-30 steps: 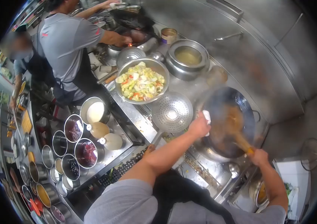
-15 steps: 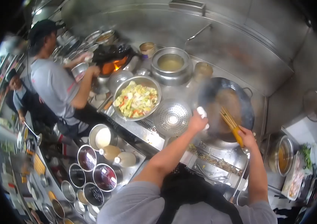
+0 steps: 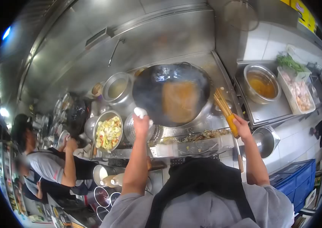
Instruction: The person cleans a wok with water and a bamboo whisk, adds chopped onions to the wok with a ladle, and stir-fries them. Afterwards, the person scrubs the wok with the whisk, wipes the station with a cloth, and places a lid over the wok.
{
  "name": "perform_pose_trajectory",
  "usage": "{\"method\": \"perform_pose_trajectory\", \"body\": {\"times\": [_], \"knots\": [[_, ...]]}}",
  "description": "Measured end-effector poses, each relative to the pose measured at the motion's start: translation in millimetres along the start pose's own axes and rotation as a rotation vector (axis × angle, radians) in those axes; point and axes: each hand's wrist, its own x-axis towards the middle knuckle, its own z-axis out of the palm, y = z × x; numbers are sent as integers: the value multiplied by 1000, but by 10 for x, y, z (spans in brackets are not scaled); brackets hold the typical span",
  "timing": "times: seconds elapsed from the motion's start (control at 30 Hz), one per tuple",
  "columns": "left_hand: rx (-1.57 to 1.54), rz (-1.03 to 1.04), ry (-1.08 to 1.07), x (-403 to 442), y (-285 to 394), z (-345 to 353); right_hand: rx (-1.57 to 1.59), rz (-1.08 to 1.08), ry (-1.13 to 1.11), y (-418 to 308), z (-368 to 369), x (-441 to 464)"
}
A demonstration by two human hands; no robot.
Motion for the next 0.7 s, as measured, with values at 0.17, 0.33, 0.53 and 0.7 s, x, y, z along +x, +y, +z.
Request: {"method": "perform_pose_trajectory", "body": {"times": [0.17,0.33,0.53,0.7], "knots": [[251,68,117,-313,544,172,111,69,-74,238,-360,-192],[280,165,146,-375,808,352,146,84,-101,372,-503,134],[397,250,209,-414,1331,559,246,120,-193,123,-379,902],[480,250,191,-387,1576,639,264,252,-261,-210,-15,1368]]}}
